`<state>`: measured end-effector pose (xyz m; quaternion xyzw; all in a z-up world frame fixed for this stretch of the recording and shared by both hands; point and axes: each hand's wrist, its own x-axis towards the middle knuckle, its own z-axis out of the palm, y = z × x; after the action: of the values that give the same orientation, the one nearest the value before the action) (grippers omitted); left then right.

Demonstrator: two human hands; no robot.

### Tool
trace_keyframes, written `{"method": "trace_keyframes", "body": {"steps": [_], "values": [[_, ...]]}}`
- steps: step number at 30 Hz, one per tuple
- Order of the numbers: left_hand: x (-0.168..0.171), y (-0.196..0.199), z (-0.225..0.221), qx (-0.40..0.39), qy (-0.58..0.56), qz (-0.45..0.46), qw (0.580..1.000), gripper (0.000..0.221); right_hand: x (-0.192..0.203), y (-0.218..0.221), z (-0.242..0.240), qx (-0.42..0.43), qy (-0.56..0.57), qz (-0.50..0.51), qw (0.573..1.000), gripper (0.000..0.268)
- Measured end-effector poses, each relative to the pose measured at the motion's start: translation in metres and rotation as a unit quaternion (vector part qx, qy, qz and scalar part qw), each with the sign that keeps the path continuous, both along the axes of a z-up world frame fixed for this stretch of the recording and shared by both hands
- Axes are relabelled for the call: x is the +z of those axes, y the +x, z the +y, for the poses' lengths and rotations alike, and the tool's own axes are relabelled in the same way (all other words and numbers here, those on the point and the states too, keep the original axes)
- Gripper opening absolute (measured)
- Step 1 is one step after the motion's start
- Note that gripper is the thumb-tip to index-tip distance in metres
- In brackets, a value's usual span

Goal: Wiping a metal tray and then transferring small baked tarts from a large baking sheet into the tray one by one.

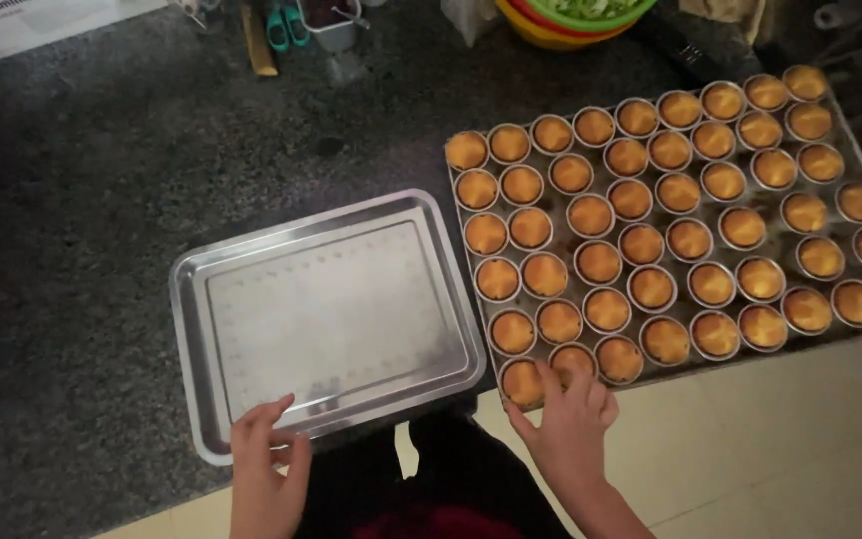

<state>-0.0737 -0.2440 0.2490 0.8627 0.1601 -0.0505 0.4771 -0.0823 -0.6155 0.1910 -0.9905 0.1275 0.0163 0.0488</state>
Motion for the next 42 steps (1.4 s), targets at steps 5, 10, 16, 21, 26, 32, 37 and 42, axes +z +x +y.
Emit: {"method": "trace_keyframes", "body": {"steps": [5, 10, 16, 21, 26, 32, 37, 42], "values": [[-0.025, 0.010, 0.009, -0.048, 0.001, -0.028, 0.998, 0.050, 0.004, 0.002, 0.005, -0.034, 0.035, 0.007, 0.999, 0.072], [0.001, 0.031, 0.013, -0.098, -0.019, 0.045, 0.994, 0.047, -0.013, 0.001, 0.006, -0.067, 0.045, 0.040, 0.996, 0.083], [0.028, 0.048, 0.016, -0.179, 0.011, 0.104, 0.978, 0.043, -0.003, 0.002, 0.009, -0.102, 0.084, 0.045, 0.990, 0.078], [0.009, 0.045, 0.015, -0.222, -0.071, 0.036, 0.972, 0.041, 0.040, 0.004, 0.030, -0.140, 0.067, 0.033, 0.987, 0.075], [0.055, 0.052, 0.008, -0.354, -0.115, 0.015, 0.928, 0.072, 0.037, 0.001, 0.079, -0.090, 0.328, -0.011, 0.940, 0.066], [0.079, 0.055, 0.043, -0.374, -0.088, -0.012, 0.923, 0.084, 0.086, 0.053, 0.186, -0.110, 0.629, 0.256, 0.726, 0.049], [0.052, 0.038, 0.106, -0.303, -0.015, -0.054, 0.951, 0.087, 0.082, 0.081, 0.243, 0.017, 0.709, 0.335, 0.621, 0.033], [0.011, 0.021, 0.174, -0.128, 0.035, 0.057, 0.989, 0.111, 0.076, 0.122, 0.311, -0.057, 0.607, 0.337, 0.717, 0.042]]}}
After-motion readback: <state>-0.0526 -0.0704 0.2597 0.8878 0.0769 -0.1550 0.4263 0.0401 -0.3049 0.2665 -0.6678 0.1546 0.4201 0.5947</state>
